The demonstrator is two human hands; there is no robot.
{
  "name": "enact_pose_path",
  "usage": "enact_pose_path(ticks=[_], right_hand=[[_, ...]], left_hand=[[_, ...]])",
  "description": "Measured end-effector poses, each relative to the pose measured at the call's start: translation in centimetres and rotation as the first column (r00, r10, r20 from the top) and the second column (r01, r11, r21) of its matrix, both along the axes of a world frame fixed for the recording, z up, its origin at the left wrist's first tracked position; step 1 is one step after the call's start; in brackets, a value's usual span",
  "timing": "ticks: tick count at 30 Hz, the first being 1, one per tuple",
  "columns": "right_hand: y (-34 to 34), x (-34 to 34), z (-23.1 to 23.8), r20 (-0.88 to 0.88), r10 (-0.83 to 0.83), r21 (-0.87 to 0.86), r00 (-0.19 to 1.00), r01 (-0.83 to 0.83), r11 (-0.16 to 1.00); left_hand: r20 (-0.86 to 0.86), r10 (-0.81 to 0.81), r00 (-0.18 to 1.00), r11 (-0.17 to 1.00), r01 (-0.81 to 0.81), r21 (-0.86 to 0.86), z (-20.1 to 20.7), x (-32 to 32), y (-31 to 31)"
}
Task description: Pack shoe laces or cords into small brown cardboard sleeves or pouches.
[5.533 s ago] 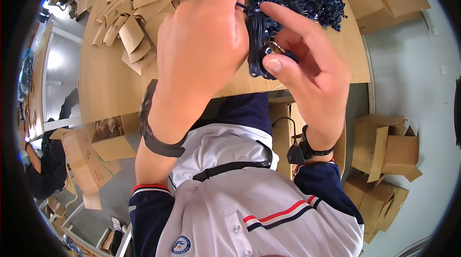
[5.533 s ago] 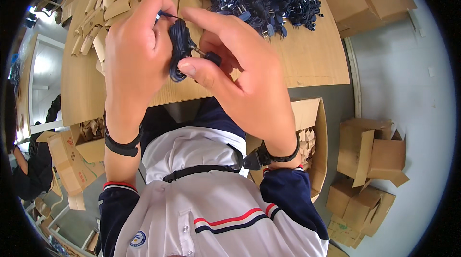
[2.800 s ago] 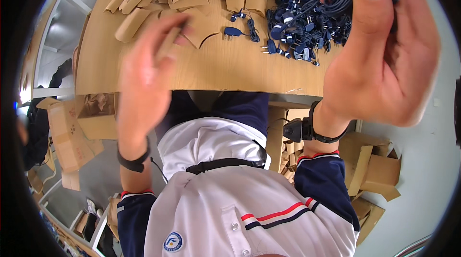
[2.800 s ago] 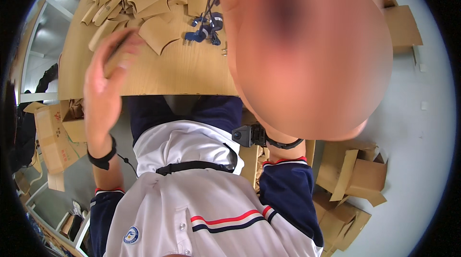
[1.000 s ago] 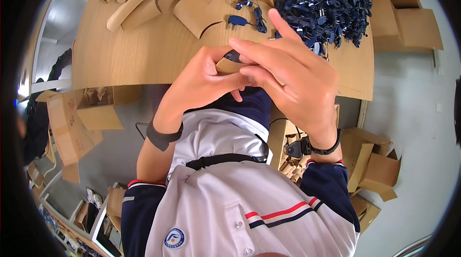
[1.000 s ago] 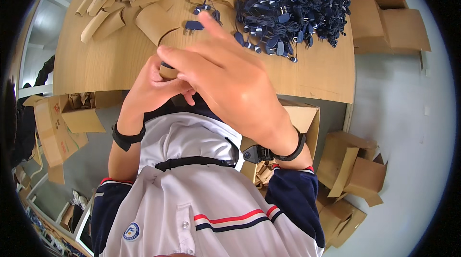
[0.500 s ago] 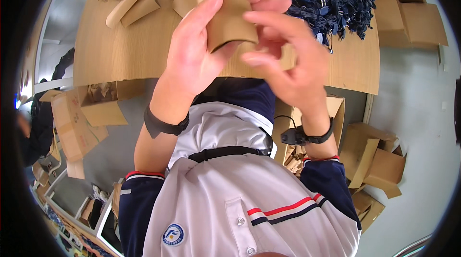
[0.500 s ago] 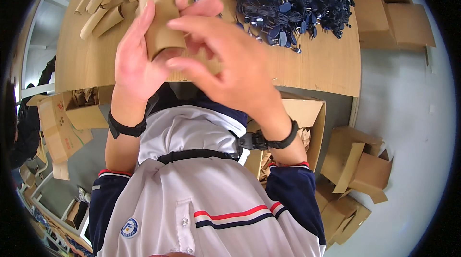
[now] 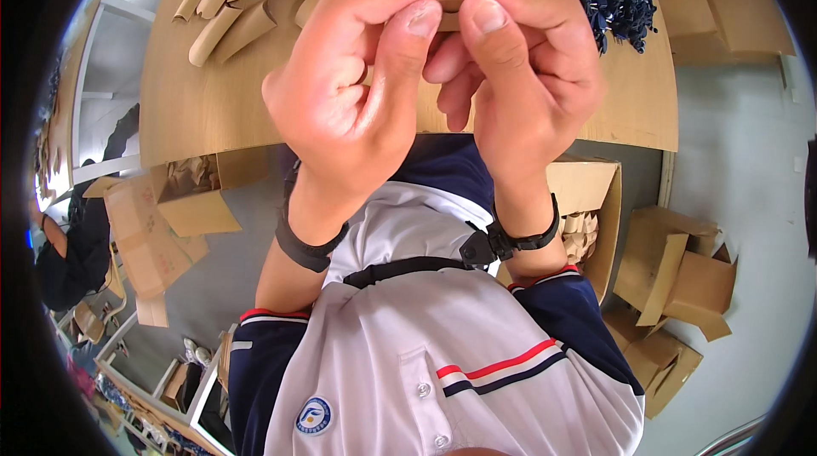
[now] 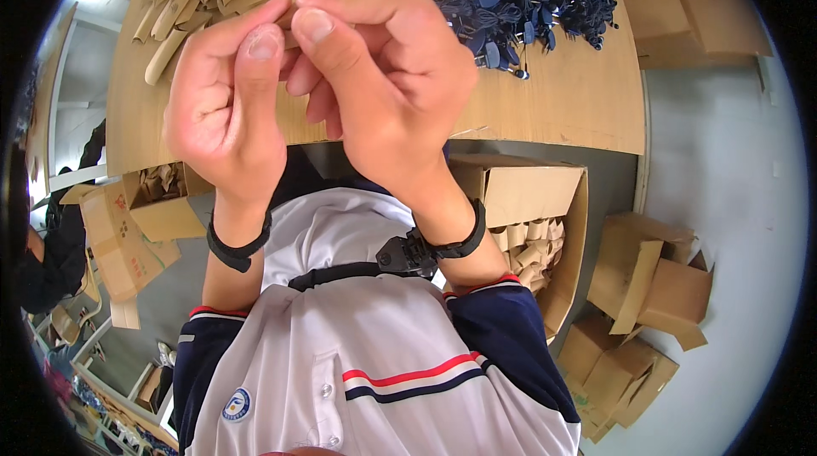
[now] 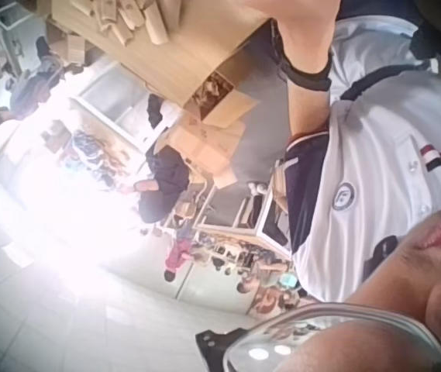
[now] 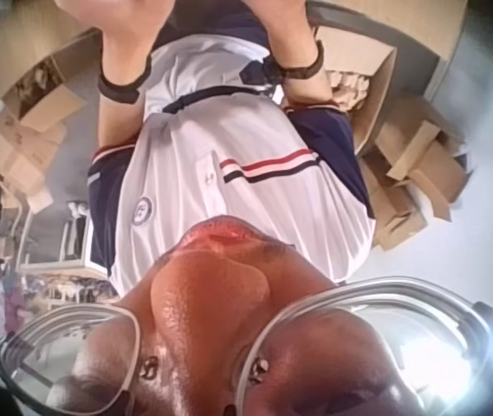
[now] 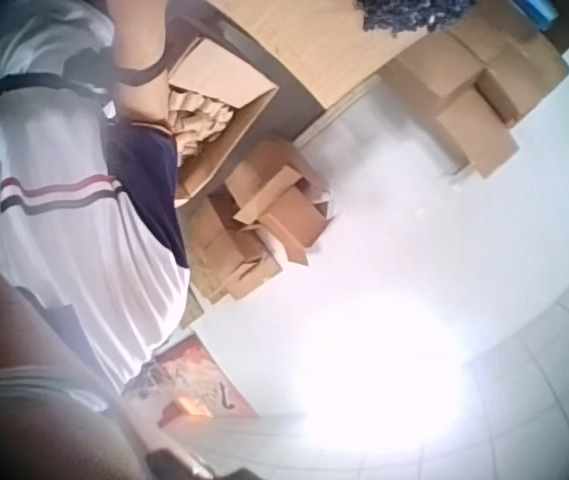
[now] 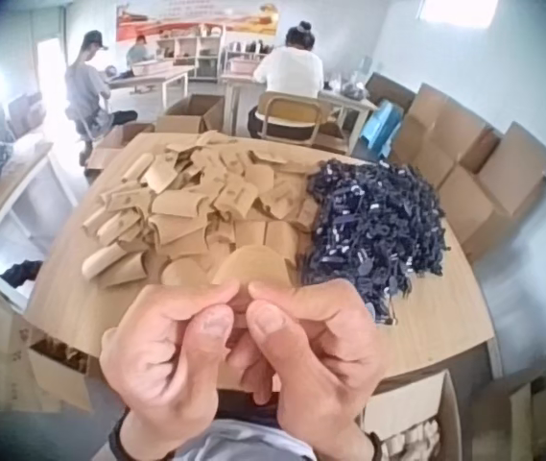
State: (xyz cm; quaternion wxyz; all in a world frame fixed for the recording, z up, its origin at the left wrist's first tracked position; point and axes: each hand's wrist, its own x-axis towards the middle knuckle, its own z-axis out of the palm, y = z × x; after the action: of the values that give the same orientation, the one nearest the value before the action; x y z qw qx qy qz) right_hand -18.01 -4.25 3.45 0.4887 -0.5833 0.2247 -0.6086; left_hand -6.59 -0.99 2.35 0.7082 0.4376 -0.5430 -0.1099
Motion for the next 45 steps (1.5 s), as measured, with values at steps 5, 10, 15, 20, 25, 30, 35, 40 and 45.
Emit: enact_pose_path(ticks=[5,10,15,20,25,30,35,40,45], right_hand=[[0.1,-1.3,0.1,-0.060,0.109,0.042,0.992,-0.107,0.993],[0.3,-0.7,-0.4,0.282,0.112,0.560,0.953,-0.258,0.787],[0.4,-0.3,0.3,0.359,0.382,0.634,0.851,-0.523,0.569],[1.2,-0.8,1.3,0.231,0.542,0.531,0.808,-0.572,0.625],[1.8,-1.3,2.6,0.118,0.665,0.574,0.737,-0.597,0.561],[2.2,-1.2,2.1,0.033,0.627,0.583,0.778,-0.525,0.620],[0.9,0.3,0.0,-0.474,-0.033,-0.168,0.880,-0.054,0.984],[0.1,-1.3,0.5,-0.578,-0.134,-0.326,0.805,-0.077,0.942],[-0.2,-2.5,0.5,-0.582,0.192,-0.198,0.790,-0.366,0.909]], left_hand=[[0.078,-0.108,0.991,0.994,0.110,-0.009,-0.5,0.7,0.6],[0.232,-0.164,0.959,0.980,0.186,-0.076,-2.0,2.1,1.1],[0.441,-0.352,0.825,0.926,0.376,0.036,-1.7,4.8,1.9],[0.437,-0.254,0.863,0.950,0.137,0.280,4.3,5.9,0.8],[0.488,-0.635,0.598,0.770,0.443,0.460,6.3,7.7,-0.2],[0.355,-0.627,0.694,0.760,0.443,0.476,5.5,6.6,0.1],[0.069,-0.574,0.816,0.764,0.504,0.402,2.9,6.6,-0.3],[-0.361,-0.508,0.782,0.665,0.622,0.413,3.2,3.4,0.5],[-0.480,-0.630,0.610,0.503,0.792,0.345,2.2,2.6,0.6]])
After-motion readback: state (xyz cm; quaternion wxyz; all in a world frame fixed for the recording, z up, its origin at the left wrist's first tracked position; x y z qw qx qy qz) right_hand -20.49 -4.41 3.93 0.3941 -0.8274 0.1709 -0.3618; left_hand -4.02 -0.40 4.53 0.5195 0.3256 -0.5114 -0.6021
